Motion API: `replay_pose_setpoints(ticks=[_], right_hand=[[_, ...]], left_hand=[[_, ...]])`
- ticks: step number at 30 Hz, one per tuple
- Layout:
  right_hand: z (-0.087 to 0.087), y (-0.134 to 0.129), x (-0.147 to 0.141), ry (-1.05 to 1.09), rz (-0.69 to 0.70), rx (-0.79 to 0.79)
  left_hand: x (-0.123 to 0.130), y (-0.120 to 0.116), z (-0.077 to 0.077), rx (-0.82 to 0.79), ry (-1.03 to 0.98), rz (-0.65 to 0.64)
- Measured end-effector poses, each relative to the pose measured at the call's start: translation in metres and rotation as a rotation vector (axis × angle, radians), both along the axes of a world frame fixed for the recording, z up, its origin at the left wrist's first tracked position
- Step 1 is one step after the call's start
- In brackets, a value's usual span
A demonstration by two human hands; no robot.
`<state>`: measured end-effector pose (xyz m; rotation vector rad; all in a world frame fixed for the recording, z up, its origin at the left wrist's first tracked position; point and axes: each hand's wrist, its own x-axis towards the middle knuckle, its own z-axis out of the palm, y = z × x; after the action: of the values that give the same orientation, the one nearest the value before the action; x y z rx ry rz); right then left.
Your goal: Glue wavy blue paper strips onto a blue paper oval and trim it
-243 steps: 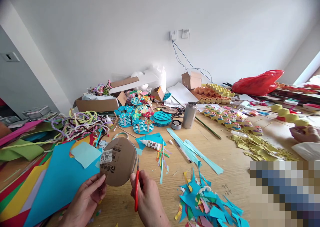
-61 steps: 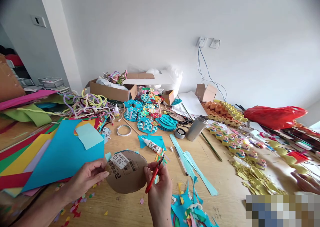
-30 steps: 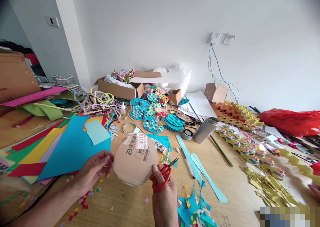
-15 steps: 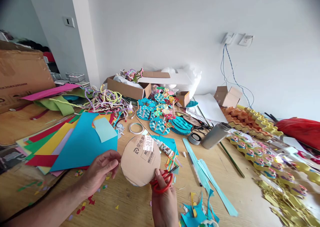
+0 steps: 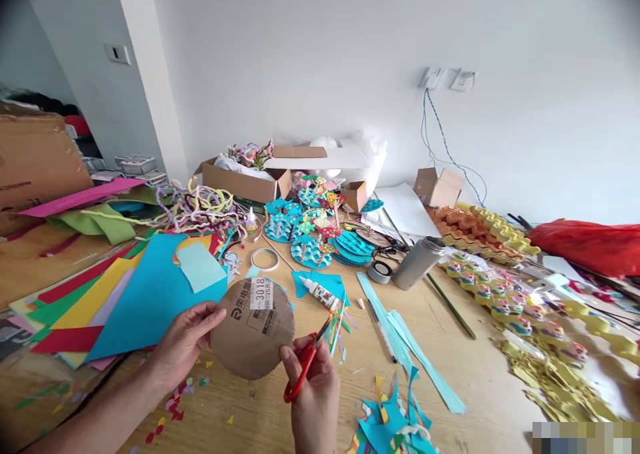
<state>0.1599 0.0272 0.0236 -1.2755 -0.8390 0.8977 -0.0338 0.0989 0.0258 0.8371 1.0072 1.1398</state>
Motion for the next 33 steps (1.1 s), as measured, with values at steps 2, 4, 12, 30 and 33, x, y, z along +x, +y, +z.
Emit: replay_pose_setpoints(ticks=[2,4,12,30,33], right_hand=[[0.003,0.000,0.000,-0.106,0.026,0.005],[0.005,-0.001,0.002,-0.237,0.039,-0.019],[0.008,0.001,0.020,-0.493,0.139,-0.128],[0.008,0.000,0.024,-0.570,0.346,-0.175],[0.008,0.001,0.025,-0.559,0.355,-0.173]], left_hand=[[-0.003,0.003,-0.002,-0.032,-0.041,-0.001],[-0.006,0.006,-0.003,-0.056,-0.091,-0.007],[-0.012,0.012,-0.005,-0.110,-0.184,-0.071],[-0.014,0.015,-0.011,-0.170,-0.196,-0.072],[-0.014,0.015,-0.014,-0.158,-0.178,-0.083]])
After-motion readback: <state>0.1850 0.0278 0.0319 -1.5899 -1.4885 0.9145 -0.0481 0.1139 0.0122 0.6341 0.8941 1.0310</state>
